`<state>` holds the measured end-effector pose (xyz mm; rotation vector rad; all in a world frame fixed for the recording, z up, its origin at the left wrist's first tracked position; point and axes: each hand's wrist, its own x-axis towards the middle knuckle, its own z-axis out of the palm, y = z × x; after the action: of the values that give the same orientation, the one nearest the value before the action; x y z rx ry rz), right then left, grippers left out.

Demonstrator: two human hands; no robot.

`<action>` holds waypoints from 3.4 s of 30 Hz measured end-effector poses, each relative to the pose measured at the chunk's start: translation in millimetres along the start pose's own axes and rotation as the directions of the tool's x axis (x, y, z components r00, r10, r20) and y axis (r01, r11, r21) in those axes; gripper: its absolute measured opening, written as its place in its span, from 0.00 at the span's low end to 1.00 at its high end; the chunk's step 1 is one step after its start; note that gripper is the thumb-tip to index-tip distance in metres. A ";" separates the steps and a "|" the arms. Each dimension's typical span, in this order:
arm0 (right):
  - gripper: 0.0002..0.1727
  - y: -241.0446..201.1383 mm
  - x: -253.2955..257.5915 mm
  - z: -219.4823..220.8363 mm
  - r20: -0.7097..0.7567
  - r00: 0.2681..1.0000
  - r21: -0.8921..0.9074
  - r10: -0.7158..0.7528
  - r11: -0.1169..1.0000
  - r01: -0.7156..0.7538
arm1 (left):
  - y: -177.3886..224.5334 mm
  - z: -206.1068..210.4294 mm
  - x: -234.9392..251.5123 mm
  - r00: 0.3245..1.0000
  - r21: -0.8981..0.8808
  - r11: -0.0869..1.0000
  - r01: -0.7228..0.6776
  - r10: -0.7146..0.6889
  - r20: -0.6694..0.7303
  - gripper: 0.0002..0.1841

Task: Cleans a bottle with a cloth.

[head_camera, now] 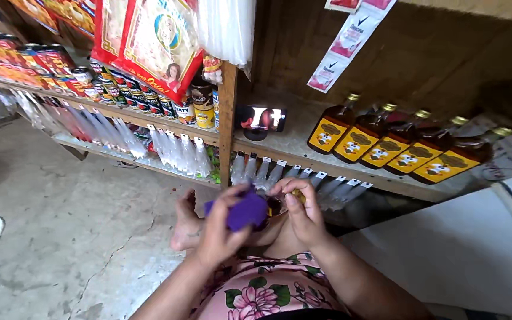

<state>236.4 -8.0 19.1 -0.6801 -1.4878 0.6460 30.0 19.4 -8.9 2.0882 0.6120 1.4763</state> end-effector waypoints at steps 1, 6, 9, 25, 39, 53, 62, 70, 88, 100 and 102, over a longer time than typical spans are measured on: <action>0.09 -2.0 -1.1 1.9 -0.005 1.000 -0.029 -0.013 1.000 0.013 | 1.5 14.5 -3.5 0.996 0.077 0.995 -0.058 0.054 0.065 0.22; 0.11 -5.7 -7.8 -0.1 -0.001 1.000 -0.065 0.005 0.998 -0.005 | -1.6 26.6 -18.2 0.958 0.335 0.901 -0.275 0.230 0.169 0.29; 0.14 -10.7 -10.4 3.2 0.051 0.999 -0.093 -0.013 0.996 0.018 | -7.3 20.4 -27.4 0.937 0.377 0.860 -0.344 0.290 0.195 0.24; 0.28 -23.1 -7.2 7.7 0.119 0.993 -0.160 0.011 0.987 0.008 | 10.0 31.8 -6.7 0.932 0.395 0.844 -0.363 0.332 0.146 0.22; 0.19 -16.8 -3.9 -1.4 0.074 0.997 -0.212 0.020 0.977 -0.004 | -20.5 24.4 -27.3 0.946 0.465 0.825 -0.322 0.271 0.176 0.18; 0.19 -13.5 -3.3 -4.2 0.054 0.997 -0.111 0.055 0.993 -0.048 | -88.0 13.0 -82.3 0.998 0.313 0.948 -0.064 0.057 0.030 0.43; 0.18 -15.1 -8.2 4.5 0.141 0.989 -0.085 0.047 0.996 -0.036 | -101.2 14.2 -95.9 0.991 0.304 0.946 0.115 -0.132 0.037 0.53; 0.15 -20.6 -14.1 13.0 0.036 0.999 0.026 -0.006 1.000 0.005 | -95.8 -10.0 -82.6 1.000 0.200 0.980 -0.012 0.007 0.024 0.51; 0.16 -4.0 -11.8 25.1 -0.052 0.974 0.015 0.219 0.976 -0.219 | -79.5 -60.1 -62.5 0.924 0.168 0.968 0.188 -0.232 0.305 0.43; 0.19 -1.6 -14.1 23.4 -0.026 0.984 -0.091 0.174 0.980 -0.176 | -1.7 0.1 1.9 0.977 0.380 0.922 0.076 -0.145 0.154 0.30; 0.21 -3.6 -16.3 21.4 -0.007 0.986 -0.122 0.165 0.979 -0.165 | 7.1 11.2 6.9 0.987 0.367 0.929 0.050 -0.102 0.123 0.31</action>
<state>215.1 -22.4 10.5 -0.9042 -1.4934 0.6865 43.3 16.7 -2.7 2.3896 0.9597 1.2306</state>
